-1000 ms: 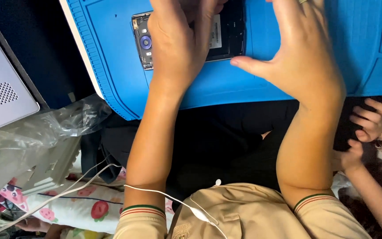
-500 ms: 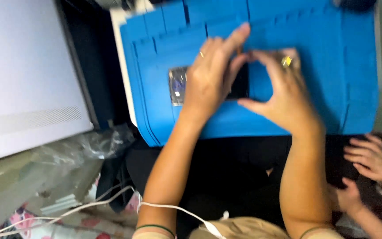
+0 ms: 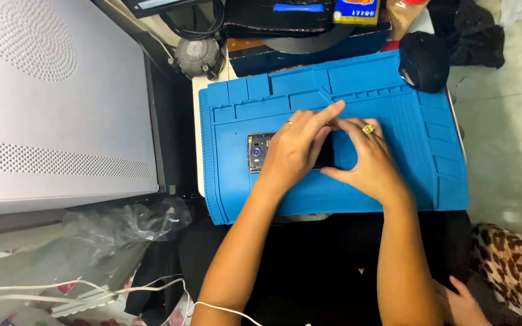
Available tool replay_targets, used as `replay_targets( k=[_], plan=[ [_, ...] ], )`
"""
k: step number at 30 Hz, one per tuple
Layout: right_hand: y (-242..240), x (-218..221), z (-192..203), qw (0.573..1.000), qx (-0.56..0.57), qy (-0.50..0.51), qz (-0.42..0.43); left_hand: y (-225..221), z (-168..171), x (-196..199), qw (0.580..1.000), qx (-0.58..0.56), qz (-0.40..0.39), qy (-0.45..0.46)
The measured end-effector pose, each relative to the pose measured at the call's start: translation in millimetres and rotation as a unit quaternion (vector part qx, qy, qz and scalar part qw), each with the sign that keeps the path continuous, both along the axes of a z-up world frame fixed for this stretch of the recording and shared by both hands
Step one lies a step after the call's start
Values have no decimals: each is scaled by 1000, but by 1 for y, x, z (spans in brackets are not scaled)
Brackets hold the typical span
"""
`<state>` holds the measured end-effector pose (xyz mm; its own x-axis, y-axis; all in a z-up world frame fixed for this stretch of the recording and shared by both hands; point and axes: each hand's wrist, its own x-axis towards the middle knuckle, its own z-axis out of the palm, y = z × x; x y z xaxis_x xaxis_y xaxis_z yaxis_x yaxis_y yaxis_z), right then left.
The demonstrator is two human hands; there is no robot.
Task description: Disassembling a mobile phone by removing screws and prying off the back cover on a repair mat.
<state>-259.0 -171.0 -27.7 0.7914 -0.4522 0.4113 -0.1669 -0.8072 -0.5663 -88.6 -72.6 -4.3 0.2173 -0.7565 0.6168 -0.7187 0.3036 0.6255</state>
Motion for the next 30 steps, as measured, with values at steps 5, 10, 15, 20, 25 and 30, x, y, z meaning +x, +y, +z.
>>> replay_targets(
  k=[5, 10, 15, 20, 25, 30],
  plan=[
    [-2, 0, -6, 1000, 12, 2, -3, 2, 5, 7, 999, -5, -9, -42],
    [-2, 0, -4, 1000, 4, 13, -2, 0, -3, 12, 997, -16, 24, -76],
    [3, 0, 2, 1000, 14, 18, 0, 2, 2, 7, 999, -10, -23, 30],
    [1, 0, -1, 1000, 3, 24, -2, 0, -6, 3, 997, -19, 15, -67],
    [8, 3, 7, 998, 36, 42, -12, -1, -20, 2, 994, -18, 80, -66],
    [9, 1, 9, 996, 62, 61, -16, 11, -1, 14, 995, -22, 98, 20]
  ],
)
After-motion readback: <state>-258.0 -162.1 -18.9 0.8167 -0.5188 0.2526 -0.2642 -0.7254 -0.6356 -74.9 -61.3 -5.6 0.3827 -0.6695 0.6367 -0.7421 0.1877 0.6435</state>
